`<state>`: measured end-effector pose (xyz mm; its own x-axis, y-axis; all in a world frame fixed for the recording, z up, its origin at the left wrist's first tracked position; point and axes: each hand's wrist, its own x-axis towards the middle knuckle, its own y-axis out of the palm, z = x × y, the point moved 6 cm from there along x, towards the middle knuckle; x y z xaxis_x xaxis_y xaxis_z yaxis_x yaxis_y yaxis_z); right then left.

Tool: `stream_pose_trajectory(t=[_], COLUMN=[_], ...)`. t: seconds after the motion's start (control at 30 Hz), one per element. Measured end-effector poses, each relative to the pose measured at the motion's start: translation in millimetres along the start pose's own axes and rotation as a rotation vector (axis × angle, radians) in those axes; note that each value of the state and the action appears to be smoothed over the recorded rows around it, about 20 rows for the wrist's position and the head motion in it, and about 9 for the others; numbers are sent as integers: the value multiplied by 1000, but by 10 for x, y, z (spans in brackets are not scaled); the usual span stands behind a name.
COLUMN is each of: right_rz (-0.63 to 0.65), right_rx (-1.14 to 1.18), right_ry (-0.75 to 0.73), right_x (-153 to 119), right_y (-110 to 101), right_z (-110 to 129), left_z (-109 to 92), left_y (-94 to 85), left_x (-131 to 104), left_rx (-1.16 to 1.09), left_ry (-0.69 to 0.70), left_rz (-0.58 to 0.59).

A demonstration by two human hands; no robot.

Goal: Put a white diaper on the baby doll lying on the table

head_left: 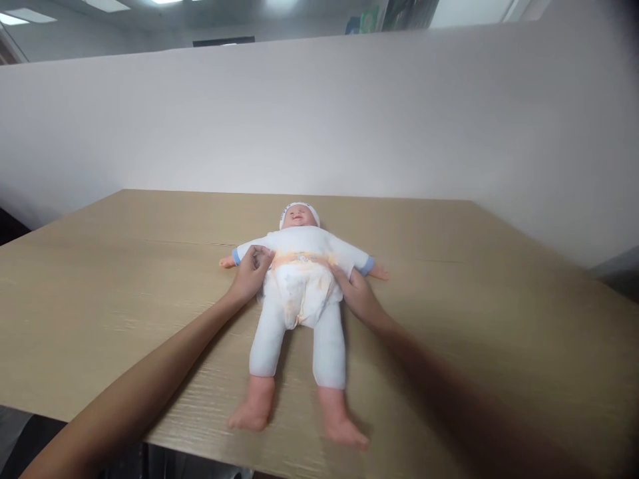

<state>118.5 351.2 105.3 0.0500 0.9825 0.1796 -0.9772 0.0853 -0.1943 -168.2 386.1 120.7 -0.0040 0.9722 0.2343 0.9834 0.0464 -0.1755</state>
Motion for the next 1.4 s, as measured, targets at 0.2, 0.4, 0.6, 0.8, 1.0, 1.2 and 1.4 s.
stream_pose_trajectory(t=[0.2,0.4,0.6,0.8,1.0,1.2,1.4], right_rz=[2,3,43,149,131,216,384], right_rx=[-12,-48,-104,-386,-651,-762,-709], right_ry=[-21,-37,-61,-268,-232,20,-19], right_x=[-2,0,22,-30,-75,-87,-143], right_y=[4,19,-32,-340,-592,-596,-489], right_z=[-3,7,29,59,41,19,88], left_z=[-392,-1361,-1267,-1128,-1152,-1093,-1090], left_y=[-129,365,906,1021,1117,1147,1138], left_x=[-89,-117,-11,-53,-165,-151,-149], left_rx=[235,435,731,870,997,1029,1044], left_ry=[189,543,464,406,521,544,537], left_rz=[-118,353,605,524,427,430,409])
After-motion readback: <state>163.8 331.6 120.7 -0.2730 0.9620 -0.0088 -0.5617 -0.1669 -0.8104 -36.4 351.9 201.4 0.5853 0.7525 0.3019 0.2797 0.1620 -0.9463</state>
